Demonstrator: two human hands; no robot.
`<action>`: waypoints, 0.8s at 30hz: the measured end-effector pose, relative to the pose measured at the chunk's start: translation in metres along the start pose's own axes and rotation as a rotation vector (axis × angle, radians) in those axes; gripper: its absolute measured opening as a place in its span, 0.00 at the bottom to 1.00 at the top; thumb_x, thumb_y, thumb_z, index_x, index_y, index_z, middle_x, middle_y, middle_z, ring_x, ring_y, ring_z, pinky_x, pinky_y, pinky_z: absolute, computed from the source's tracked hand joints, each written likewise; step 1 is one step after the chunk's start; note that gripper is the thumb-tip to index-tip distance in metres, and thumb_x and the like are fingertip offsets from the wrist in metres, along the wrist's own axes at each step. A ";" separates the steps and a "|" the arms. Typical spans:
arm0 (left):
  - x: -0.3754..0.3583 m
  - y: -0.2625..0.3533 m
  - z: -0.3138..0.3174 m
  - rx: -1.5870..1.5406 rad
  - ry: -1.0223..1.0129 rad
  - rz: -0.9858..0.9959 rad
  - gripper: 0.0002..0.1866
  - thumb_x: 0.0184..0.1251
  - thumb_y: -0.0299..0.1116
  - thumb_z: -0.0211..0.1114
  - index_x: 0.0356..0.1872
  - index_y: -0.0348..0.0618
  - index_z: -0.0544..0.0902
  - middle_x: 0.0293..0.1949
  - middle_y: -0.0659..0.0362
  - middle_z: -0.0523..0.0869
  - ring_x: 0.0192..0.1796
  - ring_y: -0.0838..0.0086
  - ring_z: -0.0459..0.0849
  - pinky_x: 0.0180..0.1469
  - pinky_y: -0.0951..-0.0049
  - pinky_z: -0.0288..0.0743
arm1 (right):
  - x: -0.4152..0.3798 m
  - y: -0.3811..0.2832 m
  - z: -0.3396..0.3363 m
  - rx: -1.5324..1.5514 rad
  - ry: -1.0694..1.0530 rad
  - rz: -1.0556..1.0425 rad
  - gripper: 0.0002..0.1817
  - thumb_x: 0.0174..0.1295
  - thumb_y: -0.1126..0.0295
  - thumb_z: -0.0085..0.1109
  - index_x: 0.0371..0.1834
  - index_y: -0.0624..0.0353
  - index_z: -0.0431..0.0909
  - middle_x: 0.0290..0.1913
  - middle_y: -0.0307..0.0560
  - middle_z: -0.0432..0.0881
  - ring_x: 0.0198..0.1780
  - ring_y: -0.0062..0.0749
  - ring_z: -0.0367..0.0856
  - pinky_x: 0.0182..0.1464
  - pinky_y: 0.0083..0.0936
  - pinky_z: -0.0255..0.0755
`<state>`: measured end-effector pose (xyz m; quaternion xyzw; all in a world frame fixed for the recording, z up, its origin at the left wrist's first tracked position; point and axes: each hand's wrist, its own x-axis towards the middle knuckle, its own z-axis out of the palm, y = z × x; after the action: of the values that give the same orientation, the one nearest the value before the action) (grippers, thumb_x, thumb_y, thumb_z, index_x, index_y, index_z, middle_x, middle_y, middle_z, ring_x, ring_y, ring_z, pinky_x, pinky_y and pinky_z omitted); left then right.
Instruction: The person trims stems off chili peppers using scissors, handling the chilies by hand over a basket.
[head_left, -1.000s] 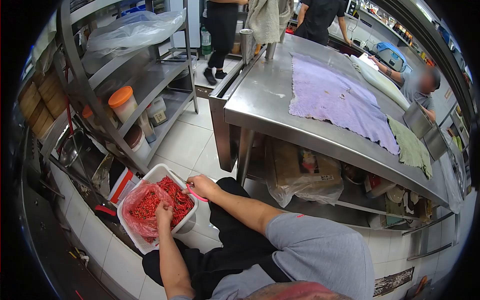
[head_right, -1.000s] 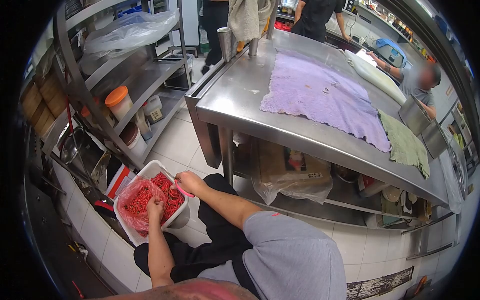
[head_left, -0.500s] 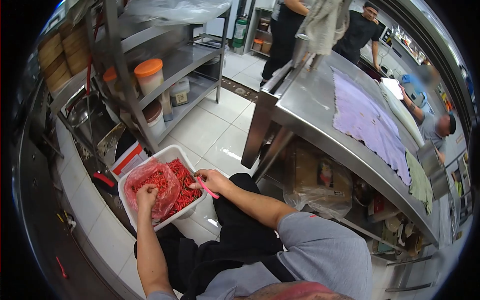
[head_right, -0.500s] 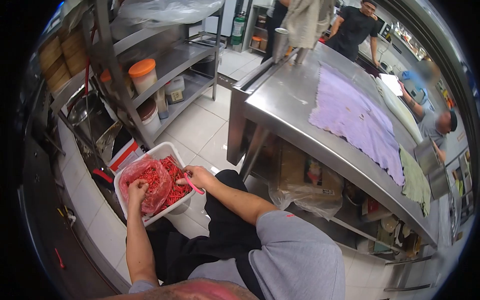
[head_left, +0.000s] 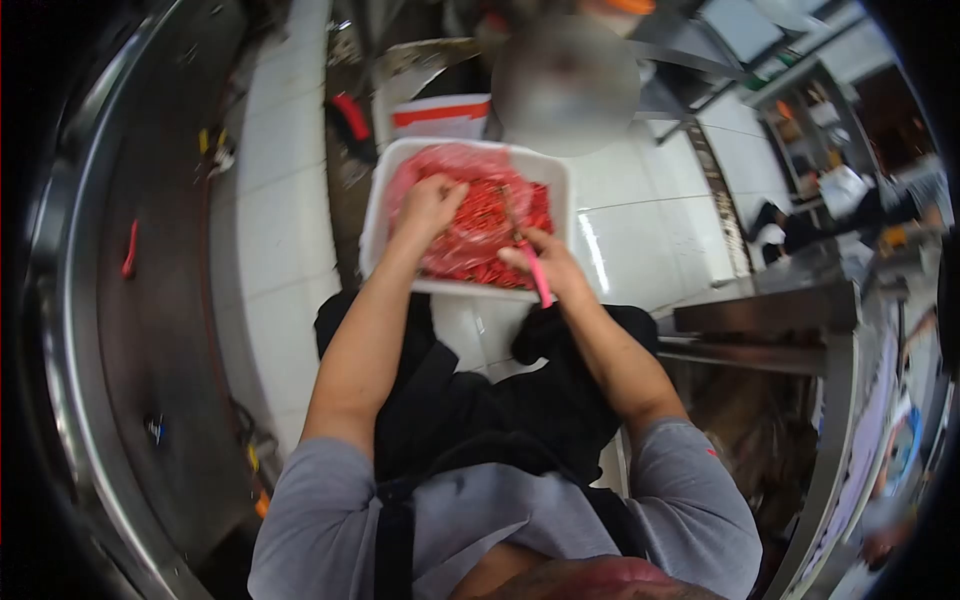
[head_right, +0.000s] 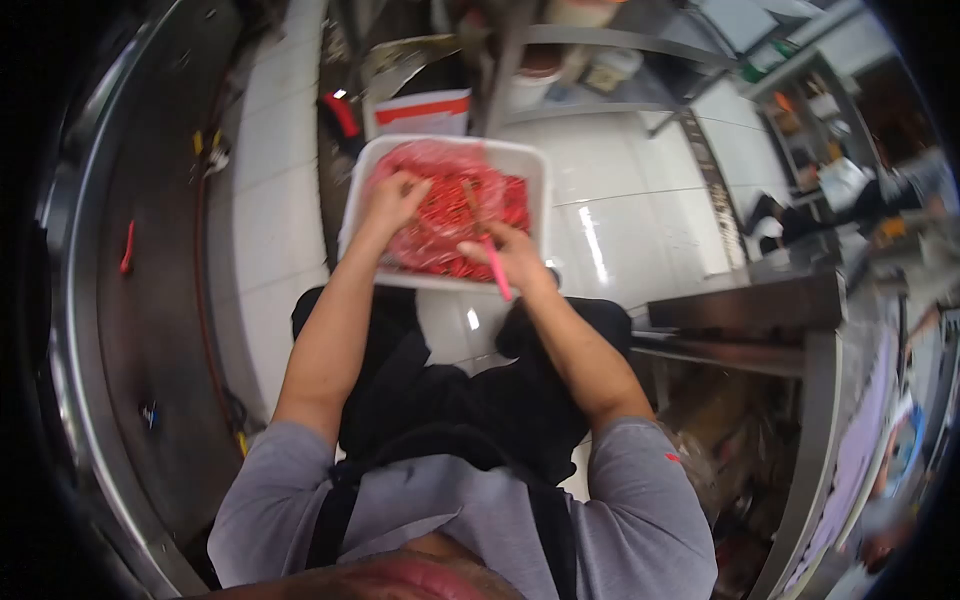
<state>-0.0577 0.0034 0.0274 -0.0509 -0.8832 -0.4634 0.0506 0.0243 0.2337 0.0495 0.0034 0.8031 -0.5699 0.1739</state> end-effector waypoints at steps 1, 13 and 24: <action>0.002 0.000 0.002 -0.007 -0.006 -0.039 0.16 0.62 0.45 0.67 0.35 0.41 0.85 0.31 0.48 0.87 0.37 0.58 0.87 0.41 0.62 0.78 | 0.000 -0.005 0.003 0.090 -0.029 0.108 0.40 0.52 0.50 0.74 0.62 0.67 0.73 0.41 0.53 0.85 0.42 0.31 0.85 0.45 0.26 0.78; -0.015 0.022 0.016 -0.151 -0.069 -0.067 0.13 0.66 0.39 0.66 0.37 0.37 0.84 0.24 0.59 0.84 0.23 0.77 0.82 0.28 0.72 0.75 | 0.002 0.002 0.020 0.142 -0.064 0.137 0.33 0.54 0.48 0.71 0.53 0.65 0.78 0.26 0.45 0.82 0.25 0.23 0.79 0.27 0.20 0.72; -0.026 0.024 0.018 -0.080 -0.360 -0.185 0.13 0.65 0.39 0.66 0.36 0.36 0.83 0.23 0.56 0.84 0.24 0.77 0.83 0.29 0.73 0.75 | 0.016 0.012 0.020 0.208 -0.003 0.146 0.33 0.55 0.52 0.72 0.50 0.72 0.78 0.22 0.41 0.78 0.20 0.22 0.76 0.22 0.21 0.69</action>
<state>-0.0294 0.0305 0.0336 -0.0536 -0.8598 -0.4844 -0.1527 0.0176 0.2160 0.0286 0.0790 0.7369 -0.6361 0.2146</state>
